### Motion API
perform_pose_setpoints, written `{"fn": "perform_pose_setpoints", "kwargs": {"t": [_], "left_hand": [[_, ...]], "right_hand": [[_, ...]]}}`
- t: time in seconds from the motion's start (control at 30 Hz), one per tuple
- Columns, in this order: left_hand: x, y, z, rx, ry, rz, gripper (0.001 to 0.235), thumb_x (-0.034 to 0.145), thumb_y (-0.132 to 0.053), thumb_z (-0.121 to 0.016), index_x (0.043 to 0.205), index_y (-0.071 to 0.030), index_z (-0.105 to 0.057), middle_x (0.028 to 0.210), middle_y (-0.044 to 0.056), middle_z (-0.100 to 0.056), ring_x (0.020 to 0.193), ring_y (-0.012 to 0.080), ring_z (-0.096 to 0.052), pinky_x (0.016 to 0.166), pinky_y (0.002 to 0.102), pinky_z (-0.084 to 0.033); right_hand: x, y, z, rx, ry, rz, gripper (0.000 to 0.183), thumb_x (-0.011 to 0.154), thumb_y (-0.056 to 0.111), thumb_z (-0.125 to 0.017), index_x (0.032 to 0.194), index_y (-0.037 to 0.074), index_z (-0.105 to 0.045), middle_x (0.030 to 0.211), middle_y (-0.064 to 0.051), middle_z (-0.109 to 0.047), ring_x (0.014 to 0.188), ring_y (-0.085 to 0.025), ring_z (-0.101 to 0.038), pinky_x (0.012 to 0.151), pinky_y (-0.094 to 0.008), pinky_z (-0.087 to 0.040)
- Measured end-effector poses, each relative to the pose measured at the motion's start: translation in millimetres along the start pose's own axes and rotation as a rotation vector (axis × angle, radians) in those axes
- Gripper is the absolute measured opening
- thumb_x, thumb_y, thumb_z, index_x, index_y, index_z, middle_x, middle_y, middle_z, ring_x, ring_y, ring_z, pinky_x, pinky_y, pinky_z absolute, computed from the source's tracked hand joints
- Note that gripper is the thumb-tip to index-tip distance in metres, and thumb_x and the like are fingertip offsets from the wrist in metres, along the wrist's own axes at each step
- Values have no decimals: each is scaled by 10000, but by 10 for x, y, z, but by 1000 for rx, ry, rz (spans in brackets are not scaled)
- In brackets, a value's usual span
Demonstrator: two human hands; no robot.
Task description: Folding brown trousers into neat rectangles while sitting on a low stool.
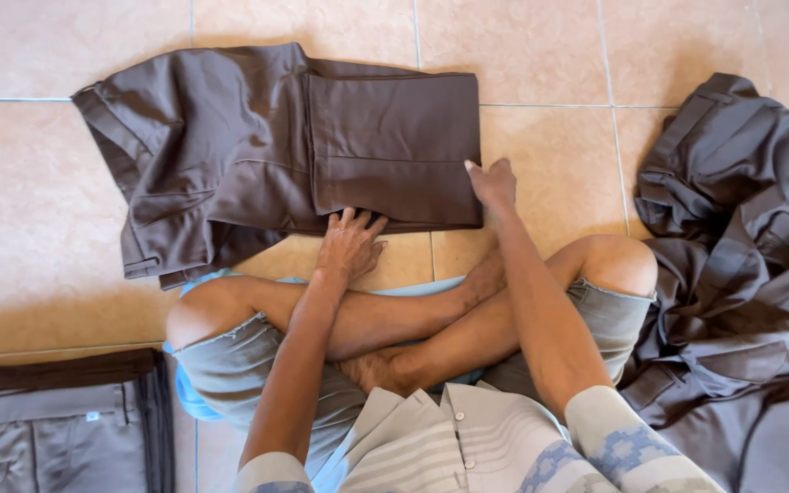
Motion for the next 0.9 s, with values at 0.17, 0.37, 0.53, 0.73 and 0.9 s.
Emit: {"fn": "perform_pose_setpoints", "kwargs": {"t": [0.17,0.37,0.53,0.73,0.9], "left_hand": [[-27,-5,29,-93,-220,-87,464,873,-522,-607,1260,-273,-665,1181,60,-674,1097,267,-576,883,421,-478],[-289,-128,624,-143,-681,-254,403,979,-517,-500,792,-172,-591,751,31,-544,690,223,-605,652,341,-518],[-264,130,725,-46,-746,-9,333,1028,-421,-500,1085,-129,-649,1129,119,-609,993,289,-615,815,405,-487],[-85,570,-31,-117,-295,305,691,827,-360,-801,1417,-77,-580,1488,227,-513,1392,396,-451,1100,583,-403],[-361,1139,1004,-20,-741,525,189,974,-187,-595,1108,-87,-682,1262,172,-621,1216,353,-551,987,488,-439]], "right_hand": [[54,-65,245,-25,-35,54,401,747,375,-839,1031,99,-776,970,-184,-757,1024,-408,-718,798,-494,-577],[674,-766,1056,-302,-293,-67,349,757,265,-768,1083,170,-687,957,-121,-711,951,-364,-727,740,-551,-581],[-194,36,1073,-520,-230,-40,735,945,306,-789,1515,101,-372,1444,-206,-418,1313,-411,-475,1012,-569,-450],[-1711,1329,241,-563,218,695,653,997,369,-635,1570,133,-428,1527,-323,-428,1391,-547,-442,1021,-705,-446],[-1566,964,-199,-744,352,618,965,954,743,-424,1673,167,-137,1686,-290,-114,1537,-539,-134,1097,-774,-282]]}}
Point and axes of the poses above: each hand's wrist, its own x-axis towards the middle knuckle, its own z-axis out of the back of the hand, y = z × x, the point moved 8 cm from there along x, towards the middle knuckle
